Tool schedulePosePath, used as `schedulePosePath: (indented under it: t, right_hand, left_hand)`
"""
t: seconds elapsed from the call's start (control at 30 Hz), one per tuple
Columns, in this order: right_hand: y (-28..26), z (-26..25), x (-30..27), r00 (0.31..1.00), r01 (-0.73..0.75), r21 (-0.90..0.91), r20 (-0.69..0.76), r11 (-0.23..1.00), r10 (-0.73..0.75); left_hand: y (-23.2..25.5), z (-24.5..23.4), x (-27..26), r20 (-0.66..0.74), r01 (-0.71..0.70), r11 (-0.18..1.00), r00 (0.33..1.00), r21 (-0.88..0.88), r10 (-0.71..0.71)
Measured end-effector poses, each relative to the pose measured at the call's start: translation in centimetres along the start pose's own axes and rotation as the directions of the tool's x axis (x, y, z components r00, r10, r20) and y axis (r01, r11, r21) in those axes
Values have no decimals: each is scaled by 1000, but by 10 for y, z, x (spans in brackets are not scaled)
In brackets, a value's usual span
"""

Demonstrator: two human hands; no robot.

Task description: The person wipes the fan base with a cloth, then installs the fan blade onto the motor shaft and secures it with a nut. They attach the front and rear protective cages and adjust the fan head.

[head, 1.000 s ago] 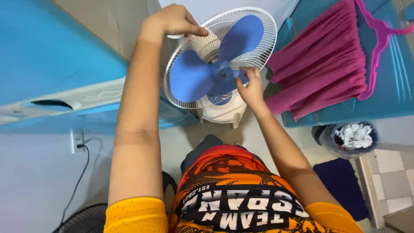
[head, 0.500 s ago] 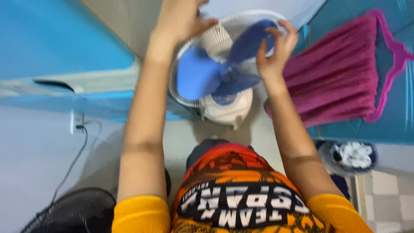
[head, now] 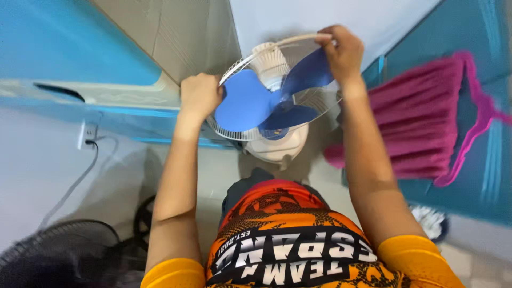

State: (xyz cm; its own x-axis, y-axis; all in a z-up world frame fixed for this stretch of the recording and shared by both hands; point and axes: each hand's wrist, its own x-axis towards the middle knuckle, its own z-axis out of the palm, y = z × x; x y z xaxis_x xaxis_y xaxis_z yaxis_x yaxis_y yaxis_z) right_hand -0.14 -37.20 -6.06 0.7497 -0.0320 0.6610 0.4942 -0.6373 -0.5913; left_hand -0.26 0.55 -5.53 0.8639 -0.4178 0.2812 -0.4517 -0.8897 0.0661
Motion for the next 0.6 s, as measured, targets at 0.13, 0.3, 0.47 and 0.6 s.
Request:
schedulePosePath:
  t: [0.13,0.3,0.47,0.6]
  right_hand:
    - [-5,0,-4,998,57,-80,-23,995,-59]
    - [-8,1,-11,995,90,-70,46,993,-87]
    - [2,3,-27,983,149,69,100,986,-155]
    - [6,2,-22,978,164,124,108,979,-178]
  left_hand:
    - [12,-3,-27,94,6,999,995,53,-11]
    - [33,-21,-70,142,123,989,981,84,-134]
    - [67,-23,-118,3,252,966,968,58,-253]
    - [98,-39,-133,-243,292,953,922,-77,-302]
